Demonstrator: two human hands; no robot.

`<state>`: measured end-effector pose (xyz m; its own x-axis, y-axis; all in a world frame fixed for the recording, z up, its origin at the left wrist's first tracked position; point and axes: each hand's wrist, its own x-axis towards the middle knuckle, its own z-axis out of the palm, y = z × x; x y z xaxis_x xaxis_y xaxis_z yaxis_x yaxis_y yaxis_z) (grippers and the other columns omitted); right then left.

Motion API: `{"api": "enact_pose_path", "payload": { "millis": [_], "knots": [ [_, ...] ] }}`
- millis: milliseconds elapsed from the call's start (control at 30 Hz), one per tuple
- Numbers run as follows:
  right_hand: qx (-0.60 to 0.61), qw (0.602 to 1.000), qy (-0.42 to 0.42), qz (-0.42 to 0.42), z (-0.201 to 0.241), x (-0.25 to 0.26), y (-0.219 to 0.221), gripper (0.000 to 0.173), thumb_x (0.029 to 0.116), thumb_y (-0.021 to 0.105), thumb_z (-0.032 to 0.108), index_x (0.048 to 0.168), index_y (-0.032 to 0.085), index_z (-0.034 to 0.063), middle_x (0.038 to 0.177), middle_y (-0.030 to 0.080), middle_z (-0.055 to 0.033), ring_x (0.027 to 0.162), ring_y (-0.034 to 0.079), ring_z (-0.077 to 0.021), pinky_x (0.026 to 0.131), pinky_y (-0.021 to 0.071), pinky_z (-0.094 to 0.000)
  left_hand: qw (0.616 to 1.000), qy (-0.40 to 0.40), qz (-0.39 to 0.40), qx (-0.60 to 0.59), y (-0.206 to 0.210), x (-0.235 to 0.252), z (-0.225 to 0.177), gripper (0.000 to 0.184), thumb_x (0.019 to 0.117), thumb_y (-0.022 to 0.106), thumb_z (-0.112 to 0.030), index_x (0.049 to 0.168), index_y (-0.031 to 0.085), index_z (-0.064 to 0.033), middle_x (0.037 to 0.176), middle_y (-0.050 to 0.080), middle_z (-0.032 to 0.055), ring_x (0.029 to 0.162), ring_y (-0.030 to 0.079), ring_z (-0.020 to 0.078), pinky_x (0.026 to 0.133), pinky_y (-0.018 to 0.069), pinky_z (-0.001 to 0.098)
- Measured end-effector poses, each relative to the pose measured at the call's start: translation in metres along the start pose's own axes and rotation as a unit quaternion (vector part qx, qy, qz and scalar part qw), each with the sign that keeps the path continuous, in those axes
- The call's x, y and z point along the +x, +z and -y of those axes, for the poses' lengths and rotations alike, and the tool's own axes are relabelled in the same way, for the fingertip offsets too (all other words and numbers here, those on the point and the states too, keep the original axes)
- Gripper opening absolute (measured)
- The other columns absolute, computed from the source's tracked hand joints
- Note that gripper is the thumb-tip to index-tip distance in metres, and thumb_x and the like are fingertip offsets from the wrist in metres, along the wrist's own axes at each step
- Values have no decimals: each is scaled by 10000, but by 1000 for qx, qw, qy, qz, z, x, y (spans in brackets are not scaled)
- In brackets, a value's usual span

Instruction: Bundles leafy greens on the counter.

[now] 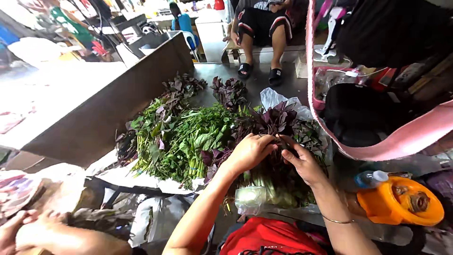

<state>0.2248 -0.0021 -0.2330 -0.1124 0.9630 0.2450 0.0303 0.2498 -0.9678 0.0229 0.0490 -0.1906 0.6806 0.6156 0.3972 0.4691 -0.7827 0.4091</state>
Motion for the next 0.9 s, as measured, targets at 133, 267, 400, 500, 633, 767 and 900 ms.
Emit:
{"api": "enact_pose_path", "payload": {
  "millis": [133, 267, 400, 500, 633, 767, 900],
  "knots": [
    [-83, 985, 131, -82, -35, 22, -18, 435, 1045, 572, 220, 1452, 523, 74, 1094, 663, -93, 814, 617, -97, 748, 547, -293, 997, -26, -46, -64, -31, -2, -6, 254, 1050, 542, -158, 1142, 683, 32, 986, 717, 131, 898, 697, 201, 869, 569, 400],
    [-126, 970, 175, -115, -71, 26, -58, 474, 1092, 483, 269, 1540, 438, 120, 970, 622, -82, 686, 543, -93, 643, 504, -289, 988, -84, -129, -18, -128, 12, 8, 289, 1077, 469, -171, 1151, 649, 42, 951, 664, 84, 807, 616, 74, 771, 530, 270],
    [-87, 975, 162, -121, -71, 19, -64, 490, 1082, 489, 265, 1529, 432, 74, 955, 622, -57, 646, 558, -70, 578, 510, -253, 984, -103, -145, 27, -217, 57, 47, 290, 1086, 437, -183, 1156, 675, -34, 1105, 634, 36, 928, 592, 29, 861, 504, 243],
    [-64, 978, 146, -137, -73, 16, -66, 503, 1064, 492, 284, 1512, 449, 62, 868, 624, -15, 617, 572, -62, 560, 521, -239, 983, -94, -154, 33, -268, 99, 72, 265, 1086, 445, -193, 1116, 670, -56, 1043, 628, -11, 895, 583, -6, 832, 507, 206],
    [-65, 979, 126, -146, -69, 15, -69, 527, 1034, 475, 302, 1499, 455, 55, 819, 602, 21, 586, 557, -38, 539, 507, -207, 968, -188, -122, 110, -307, 153, 113, 307, 1079, 487, -240, 1245, 634, -28, 1140, 655, 77, 978, 598, 82, 900, 489, 309],
    [-130, 917, 300, -229, 14, 32, -32, 419, 1093, 372, 95, 1499, 425, 4, 913, 583, -65, 684, 559, -94, 678, 517, -241, 953, -245, -178, 7, -318, 205, 207, 288, 1059, 522, -222, 1254, 612, -29, 1014, 648, 55, 798, 617, 83, 718, 550, 281],
    [-119, 939, 181, -267, -44, -3, -57, 471, 1040, 455, 146, 1471, 410, -38, 831, 580, 7, 601, 570, -23, 584, 529, -195, 948, -224, -209, 90, -287, 238, 283, 375, 1067, 475, -253, 1331, 595, -15, 1170, 672, 189, 1011, 684, 267, 917, 557, 471]
  ]
}}
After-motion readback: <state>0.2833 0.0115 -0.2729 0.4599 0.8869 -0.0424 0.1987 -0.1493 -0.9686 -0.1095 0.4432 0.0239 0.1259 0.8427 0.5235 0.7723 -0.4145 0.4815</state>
